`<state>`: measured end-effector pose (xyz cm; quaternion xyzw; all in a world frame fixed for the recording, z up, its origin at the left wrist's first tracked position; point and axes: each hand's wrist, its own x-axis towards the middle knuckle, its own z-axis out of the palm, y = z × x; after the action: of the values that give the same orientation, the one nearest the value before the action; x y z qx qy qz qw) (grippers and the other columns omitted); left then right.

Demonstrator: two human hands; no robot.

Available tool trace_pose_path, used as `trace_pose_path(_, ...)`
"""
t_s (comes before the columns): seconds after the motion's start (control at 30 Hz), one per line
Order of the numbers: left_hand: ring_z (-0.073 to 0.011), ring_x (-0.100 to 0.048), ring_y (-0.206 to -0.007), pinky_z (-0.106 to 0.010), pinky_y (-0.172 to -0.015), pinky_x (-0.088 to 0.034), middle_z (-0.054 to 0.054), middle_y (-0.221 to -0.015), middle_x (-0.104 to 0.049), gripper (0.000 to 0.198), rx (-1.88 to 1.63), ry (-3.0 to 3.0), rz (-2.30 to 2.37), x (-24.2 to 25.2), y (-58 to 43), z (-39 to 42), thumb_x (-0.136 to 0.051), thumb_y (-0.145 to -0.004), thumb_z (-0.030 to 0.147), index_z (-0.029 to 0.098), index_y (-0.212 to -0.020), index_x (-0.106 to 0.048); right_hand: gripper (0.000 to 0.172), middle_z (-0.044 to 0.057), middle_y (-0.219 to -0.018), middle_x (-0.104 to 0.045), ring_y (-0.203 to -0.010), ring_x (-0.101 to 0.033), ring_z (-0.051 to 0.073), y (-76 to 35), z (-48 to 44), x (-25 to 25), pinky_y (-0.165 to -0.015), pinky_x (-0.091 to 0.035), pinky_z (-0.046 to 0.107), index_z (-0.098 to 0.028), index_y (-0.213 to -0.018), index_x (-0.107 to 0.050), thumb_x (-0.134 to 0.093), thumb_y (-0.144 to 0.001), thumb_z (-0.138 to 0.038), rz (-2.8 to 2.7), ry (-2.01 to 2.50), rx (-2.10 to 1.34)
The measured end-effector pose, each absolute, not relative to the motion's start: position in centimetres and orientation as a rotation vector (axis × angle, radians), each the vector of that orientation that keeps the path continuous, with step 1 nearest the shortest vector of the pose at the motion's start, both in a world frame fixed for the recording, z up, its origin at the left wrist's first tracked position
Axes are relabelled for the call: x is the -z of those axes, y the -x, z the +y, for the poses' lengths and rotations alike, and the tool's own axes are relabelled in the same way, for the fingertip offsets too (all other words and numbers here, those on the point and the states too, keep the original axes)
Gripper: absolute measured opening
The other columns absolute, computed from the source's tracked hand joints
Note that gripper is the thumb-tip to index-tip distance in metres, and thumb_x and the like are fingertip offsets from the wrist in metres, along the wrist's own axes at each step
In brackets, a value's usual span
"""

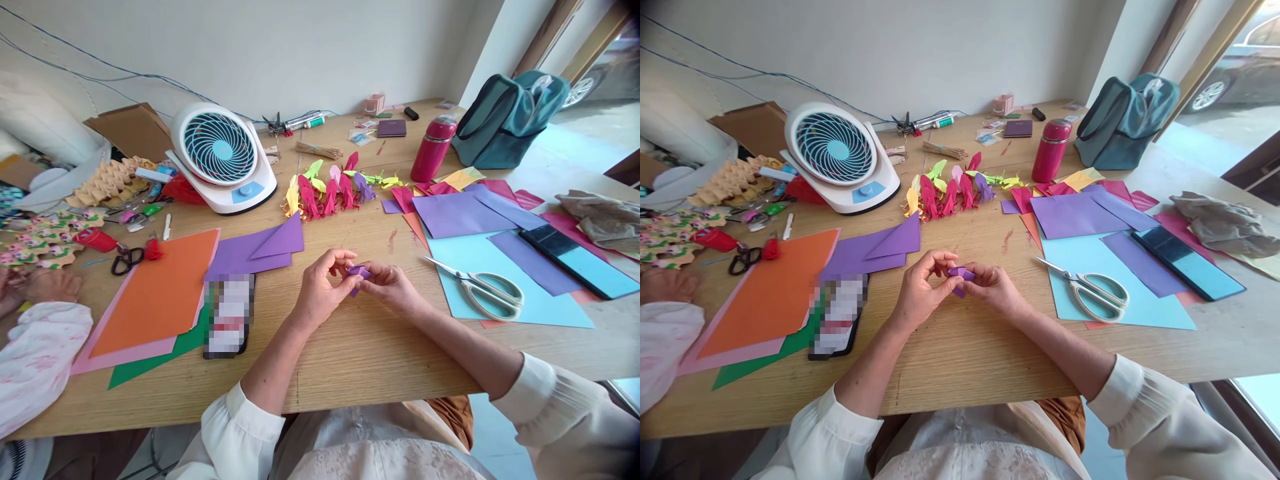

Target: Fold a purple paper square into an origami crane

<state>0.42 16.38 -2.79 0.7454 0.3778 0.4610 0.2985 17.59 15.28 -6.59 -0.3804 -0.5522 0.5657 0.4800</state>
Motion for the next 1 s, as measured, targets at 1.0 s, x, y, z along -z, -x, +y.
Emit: trace_pose_path(1.0, -0.0131, -0.062, -0.077, -0.025, -0.07, -0.051, -0.002, -0.084, -0.068, 0.003, -1.24, -2.131, 0.799, 2.3, -0.2, 16.4, -0.072, -0.088, 0.021, 0.02, -0.091, -0.071, 0.017, 0.002, -0.082, -0.073, -0.078, -0.067, 0.018, -18.3, 14.2, 5.3, -0.074, -0.049, 0.028, -0.022, -0.089, -0.07, -0.061, -0.093, -0.036, -1.712, 1.046, -0.834)
